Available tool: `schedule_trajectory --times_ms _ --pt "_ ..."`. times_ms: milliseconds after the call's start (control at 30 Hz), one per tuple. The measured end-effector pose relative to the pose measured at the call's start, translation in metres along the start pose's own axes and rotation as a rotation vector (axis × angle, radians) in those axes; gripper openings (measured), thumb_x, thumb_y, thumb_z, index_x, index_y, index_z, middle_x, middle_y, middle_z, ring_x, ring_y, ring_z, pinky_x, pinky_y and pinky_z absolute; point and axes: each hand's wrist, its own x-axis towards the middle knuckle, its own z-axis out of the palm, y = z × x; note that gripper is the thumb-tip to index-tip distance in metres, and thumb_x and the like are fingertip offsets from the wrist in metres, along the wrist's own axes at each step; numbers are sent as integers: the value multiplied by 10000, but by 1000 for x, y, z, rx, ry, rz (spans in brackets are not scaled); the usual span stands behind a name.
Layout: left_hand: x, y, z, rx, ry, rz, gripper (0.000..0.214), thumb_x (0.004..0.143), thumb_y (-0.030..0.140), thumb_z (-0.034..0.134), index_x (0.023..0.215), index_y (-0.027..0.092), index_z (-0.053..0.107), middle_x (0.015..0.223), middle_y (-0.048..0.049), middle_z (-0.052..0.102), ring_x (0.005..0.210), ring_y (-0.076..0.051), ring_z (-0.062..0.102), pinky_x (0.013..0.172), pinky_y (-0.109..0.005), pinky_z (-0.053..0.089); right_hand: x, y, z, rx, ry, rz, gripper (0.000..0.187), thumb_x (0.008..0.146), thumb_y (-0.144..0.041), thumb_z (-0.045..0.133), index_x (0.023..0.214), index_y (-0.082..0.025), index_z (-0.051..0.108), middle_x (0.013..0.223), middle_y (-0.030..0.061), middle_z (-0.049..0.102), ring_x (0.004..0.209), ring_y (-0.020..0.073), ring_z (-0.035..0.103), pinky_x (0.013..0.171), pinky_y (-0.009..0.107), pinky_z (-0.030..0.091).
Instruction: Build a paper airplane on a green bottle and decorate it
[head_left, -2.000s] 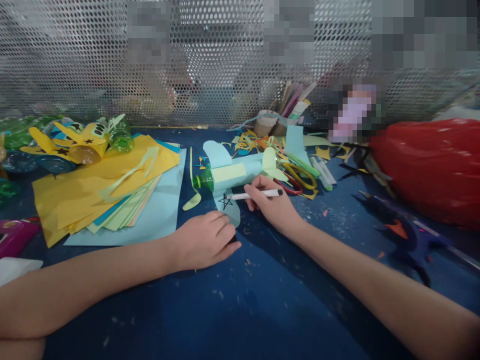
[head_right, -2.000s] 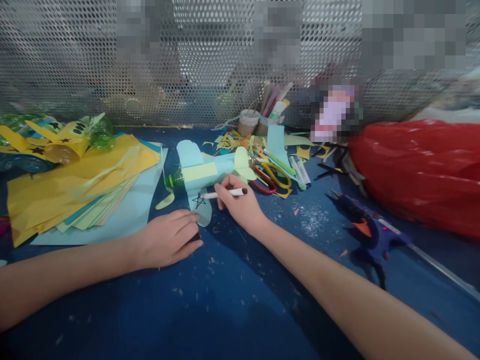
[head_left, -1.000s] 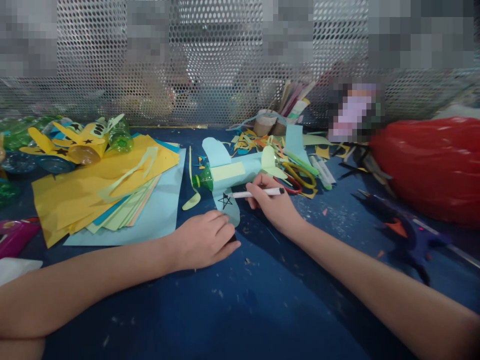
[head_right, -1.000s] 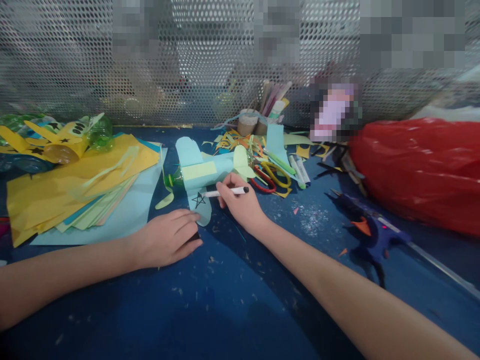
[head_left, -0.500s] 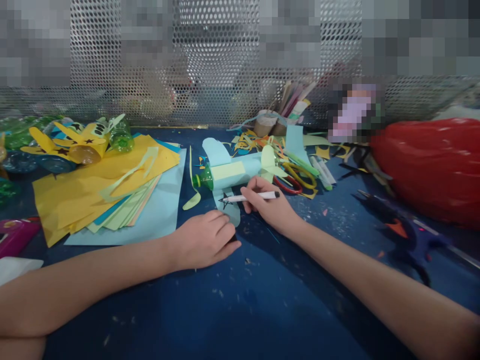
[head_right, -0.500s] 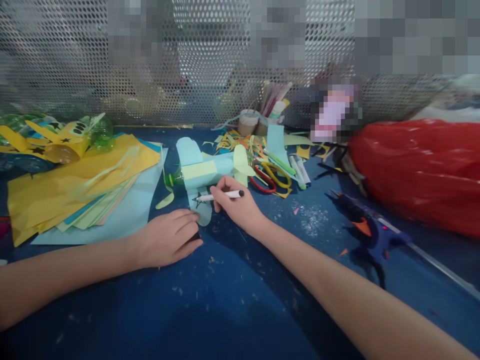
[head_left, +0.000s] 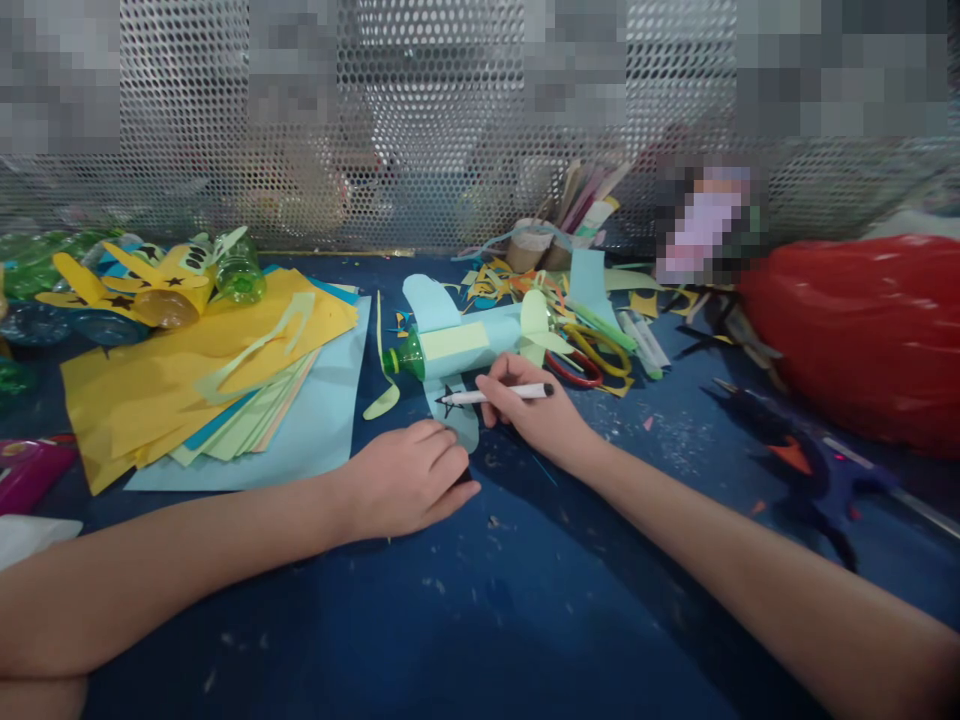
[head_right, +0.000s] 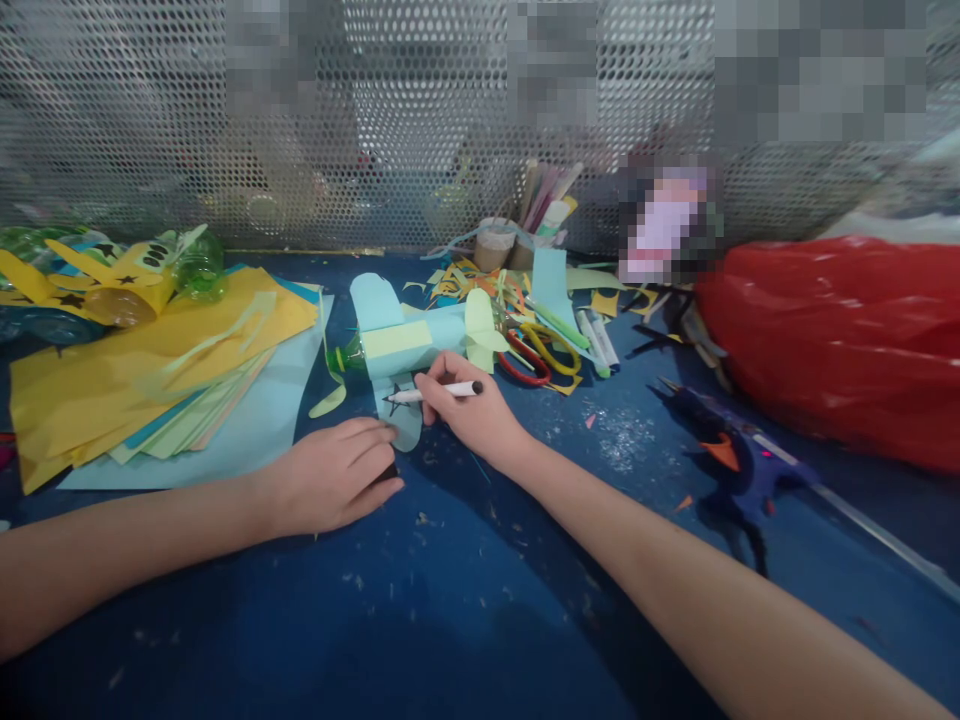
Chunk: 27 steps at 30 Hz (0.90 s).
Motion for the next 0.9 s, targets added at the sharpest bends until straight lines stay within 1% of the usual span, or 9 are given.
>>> schedule_trajectory --times_ms 133,233,333,433,667,900 --pt "0 0 -1 -13 -10 -5 424 1009 332 295 813 111 599 860 -143 686 822 -225 652 777 -366 552 0 -1 0 11 15 7 284 854 -366 614 688 -224 433 476 -63 556 450 96 458 503 248 349" --pt "-1 0 -1 -30 -41 -13 431 1012 337 279 829 118 601 879 -144 686 839 -231 649 798 -391 548 0 -2 0 -6 -5 2 283 856 -383 610 694 -223 443 492 -56 573 452 98 464 501 249 347" --pt "-1 0 0 -36 -51 -17 433 1012 343 273 835 121 601 888 -147 685 851 -238 648 802 -404 546 0 -2 0 -15 11 2 296 852 -389 615 684 -224 435 482 -56 568 449 98 464 498 248 342" --pt "-1 0 0 -33 -34 -12 426 1011 340 283 825 121 597 873 -143 684 844 -234 650 799 -394 547 0 -2 0 -14 44 9 297 848 -369 617 674 -225 424 459 -62 551 433 96 450 490 248 335" --pt "0 0 0 10 1 0 442 1010 333 279 801 114 601 853 -134 690 801 -218 651 754 -349 561 1 -1 0 -9 60 7 258 861 -286 577 668 -227 416 453 -71 540 438 94 447 502 249 345" --pt "0 0 0 16 4 -1 456 1011 333 264 788 119 599 849 -131 693 789 -212 649 744 -344 566 -1 -2 0 -27 36 11 263 858 -313 595 672 -224 432 459 -65 547 440 97 442 499 255 334"
